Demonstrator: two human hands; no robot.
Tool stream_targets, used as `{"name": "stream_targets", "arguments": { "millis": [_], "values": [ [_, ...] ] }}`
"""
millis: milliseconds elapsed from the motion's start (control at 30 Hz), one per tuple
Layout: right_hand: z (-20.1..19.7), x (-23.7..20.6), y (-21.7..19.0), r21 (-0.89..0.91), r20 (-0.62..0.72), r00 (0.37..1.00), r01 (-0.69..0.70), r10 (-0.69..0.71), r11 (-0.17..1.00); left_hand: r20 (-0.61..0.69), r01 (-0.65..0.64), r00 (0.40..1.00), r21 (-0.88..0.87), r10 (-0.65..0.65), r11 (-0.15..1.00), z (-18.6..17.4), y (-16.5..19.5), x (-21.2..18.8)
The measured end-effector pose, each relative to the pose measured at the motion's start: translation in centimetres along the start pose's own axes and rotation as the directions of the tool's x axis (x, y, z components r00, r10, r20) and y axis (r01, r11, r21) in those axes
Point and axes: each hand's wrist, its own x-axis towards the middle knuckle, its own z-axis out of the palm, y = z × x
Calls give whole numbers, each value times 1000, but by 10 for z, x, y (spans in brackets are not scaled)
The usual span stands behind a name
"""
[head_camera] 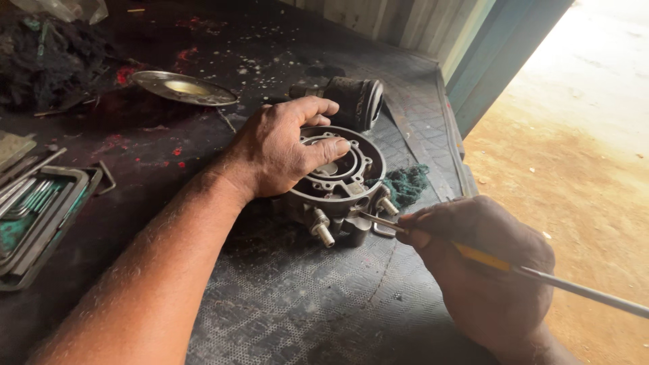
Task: The person uses a screwdriver and an Allen key to disassemble and clean a carburetor on a workbench. They remove small components, scrape internal surfaces, and wipe parts with a cloth while handling various tools and hardware.
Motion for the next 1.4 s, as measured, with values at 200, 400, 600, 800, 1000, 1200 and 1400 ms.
{"name": "stream_targets", "arguments": {
  "millis": [200,400,600,800,1000,1200,1400],
  "values": [
    [2,-1,1,168,-28,997,77,-73,983,-3,-15,1000,7,15,1000,1,-2,2],
    [1,2,4,-3,33,998,59,-59,998,-4,0,1000,2,0,1000,1,-1,1],
    [0,15,10,528,129,982,-183,135,829,17,43,999,16,-43,999,0,3,2],
    [1,3,6,22,40,999,-6,5,1000,15,29,999,24,-29,999,-2,3,0],
    [3,14,14,690,189,961,-277,203,668,25,72,997,32,-72,997,-1,6,2],
    [4,4,13,409,88,992,-121,93,905,7,8,1000,14,-8,1000,-1,-2,-1],
    [1,7,21,794,50,974,-173,222,583,-7,-21,1000,-17,20,1000,-2,-8,-1]
  ]
}}
